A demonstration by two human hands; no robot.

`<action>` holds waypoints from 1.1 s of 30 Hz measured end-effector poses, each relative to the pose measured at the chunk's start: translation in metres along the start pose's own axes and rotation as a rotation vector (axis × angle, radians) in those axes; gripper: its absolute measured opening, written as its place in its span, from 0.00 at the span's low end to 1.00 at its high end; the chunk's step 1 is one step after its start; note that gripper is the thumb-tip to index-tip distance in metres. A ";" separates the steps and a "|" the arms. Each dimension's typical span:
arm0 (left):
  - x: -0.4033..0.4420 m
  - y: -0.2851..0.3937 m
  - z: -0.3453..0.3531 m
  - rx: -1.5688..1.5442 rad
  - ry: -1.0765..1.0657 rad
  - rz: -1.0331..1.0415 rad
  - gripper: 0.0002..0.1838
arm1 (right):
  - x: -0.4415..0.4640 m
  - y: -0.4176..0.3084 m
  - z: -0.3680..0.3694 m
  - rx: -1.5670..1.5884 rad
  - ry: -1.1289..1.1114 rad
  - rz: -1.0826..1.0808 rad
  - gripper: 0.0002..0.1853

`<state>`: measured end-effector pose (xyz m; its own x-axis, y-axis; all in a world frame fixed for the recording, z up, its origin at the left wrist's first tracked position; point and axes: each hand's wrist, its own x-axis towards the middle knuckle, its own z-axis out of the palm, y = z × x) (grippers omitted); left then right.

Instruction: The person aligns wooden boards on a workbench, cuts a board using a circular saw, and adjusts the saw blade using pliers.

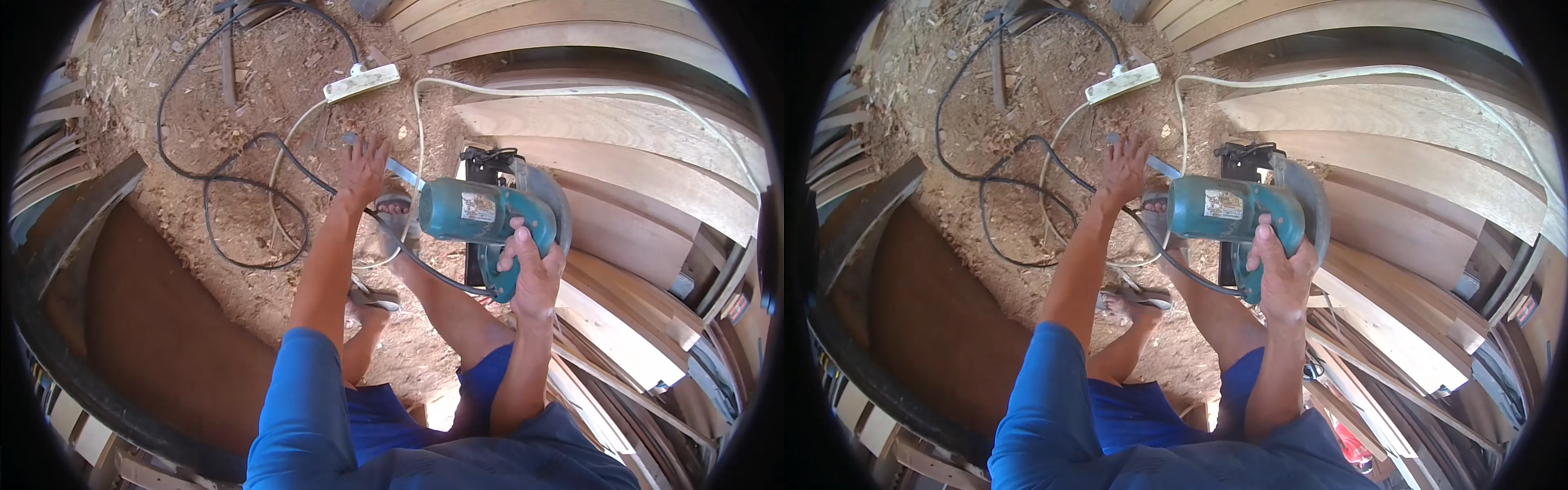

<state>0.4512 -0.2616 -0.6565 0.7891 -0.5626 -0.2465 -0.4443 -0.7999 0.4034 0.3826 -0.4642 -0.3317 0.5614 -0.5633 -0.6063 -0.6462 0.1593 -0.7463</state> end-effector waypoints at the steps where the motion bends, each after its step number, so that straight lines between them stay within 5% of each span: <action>1: -0.004 0.003 0.008 0.057 0.002 0.021 0.28 | 0.001 0.001 -0.001 0.004 0.000 -0.002 0.19; 8: 0.016 0.035 -0.017 0.204 -0.433 -0.066 0.23 | -0.009 0.008 -0.001 0.009 0.032 -0.036 0.19; 11: 0.010 0.041 -0.001 0.277 -0.318 0.129 0.15 | -0.018 0.008 0.000 0.024 0.014 -0.031 0.19; 14: -0.002 0.047 -0.039 -0.023 -0.666 -0.212 0.16 | -0.029 0.020 0.004 0.090 0.023 -0.022 0.18; 17: -0.036 0.010 -0.061 -0.140 -0.764 -0.356 0.18 | -0.041 0.028 0.009 0.063 0.045 0.000 0.18; 22: -0.133 -0.016 -0.035 -0.362 -0.649 -0.529 0.18 | -0.051 0.032 0.020 0.010 0.052 0.043 0.19; 24: -0.180 0.009 0.007 -0.574 -0.335 -0.653 0.16 | -0.051 0.031 0.026 -0.122 0.062 -0.045 0.18; 27: -0.176 0.050 -0.025 -0.565 -0.442 -0.869 0.21 | -0.042 0.046 0.022 -0.072 0.021 -0.054 0.19; 33: -0.151 0.023 -0.055 -0.506 -0.423 -0.784 0.25 | -0.054 0.028 0.054 0.224 -0.124 -0.045 0.16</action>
<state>0.3457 -0.1834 -0.5618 0.5231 -0.0247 -0.8519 0.4409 -0.8476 0.2952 0.3619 -0.3860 -0.3348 0.6549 -0.4724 -0.5899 -0.4966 0.3194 -0.8071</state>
